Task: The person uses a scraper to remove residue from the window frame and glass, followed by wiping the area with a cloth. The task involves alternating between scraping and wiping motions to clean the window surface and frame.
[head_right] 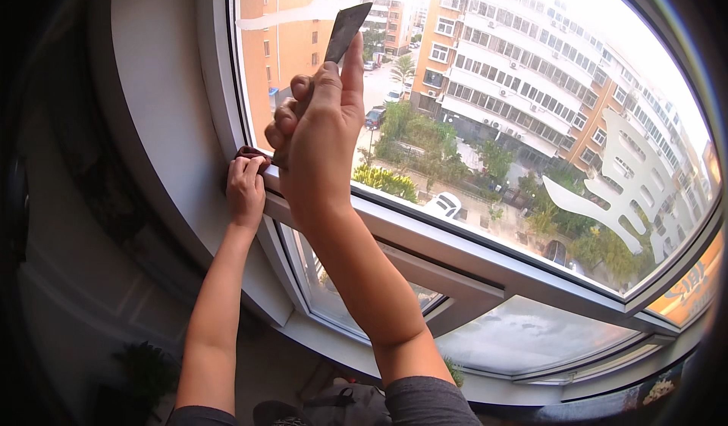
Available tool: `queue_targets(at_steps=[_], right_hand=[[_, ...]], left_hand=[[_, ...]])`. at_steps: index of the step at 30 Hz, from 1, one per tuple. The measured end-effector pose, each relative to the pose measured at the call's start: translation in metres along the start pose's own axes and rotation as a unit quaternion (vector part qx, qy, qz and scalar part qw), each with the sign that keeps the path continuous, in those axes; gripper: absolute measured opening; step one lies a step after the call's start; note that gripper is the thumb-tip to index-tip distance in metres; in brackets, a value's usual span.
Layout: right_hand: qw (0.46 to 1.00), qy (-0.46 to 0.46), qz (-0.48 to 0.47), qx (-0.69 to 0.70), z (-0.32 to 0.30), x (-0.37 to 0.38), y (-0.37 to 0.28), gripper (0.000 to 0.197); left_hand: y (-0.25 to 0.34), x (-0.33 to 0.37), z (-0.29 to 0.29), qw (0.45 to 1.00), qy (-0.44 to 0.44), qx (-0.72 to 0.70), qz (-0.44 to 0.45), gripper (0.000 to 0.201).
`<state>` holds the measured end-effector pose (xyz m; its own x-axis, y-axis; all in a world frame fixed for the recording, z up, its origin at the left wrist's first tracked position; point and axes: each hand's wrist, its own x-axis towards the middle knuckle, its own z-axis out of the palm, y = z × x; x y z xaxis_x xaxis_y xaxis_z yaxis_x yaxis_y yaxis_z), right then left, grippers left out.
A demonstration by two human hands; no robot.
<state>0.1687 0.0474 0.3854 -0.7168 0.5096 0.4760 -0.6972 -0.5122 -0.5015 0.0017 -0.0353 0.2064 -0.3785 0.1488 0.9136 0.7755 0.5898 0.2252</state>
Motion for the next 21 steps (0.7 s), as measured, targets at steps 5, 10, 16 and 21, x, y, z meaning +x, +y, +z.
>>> queue_targets(at_steps=[5,10,16,21], right_hand=[[1.0,-0.013,0.023,-0.016,-0.009,-0.006,-0.003,0.056],[1.0,-0.008,0.013,0.021,-0.008,-0.003,0.005,0.051],[1.0,-0.027,0.0,0.004,-0.01,0.003,0.004,0.049],[1.0,-0.001,0.018,-0.007,-0.007,-0.004,0.001,0.054]], left_hand=[[-0.003,0.0,-0.002,1.0,0.007,0.014,0.023,0.02],[0.0,0.004,-0.005,0.997,0.038,0.042,0.044,0.02],[-0.006,0.002,-0.003,1.0,0.011,0.011,0.026,0.02],[-0.002,0.004,-0.01,1.0,-0.003,0.01,0.022,0.022]])
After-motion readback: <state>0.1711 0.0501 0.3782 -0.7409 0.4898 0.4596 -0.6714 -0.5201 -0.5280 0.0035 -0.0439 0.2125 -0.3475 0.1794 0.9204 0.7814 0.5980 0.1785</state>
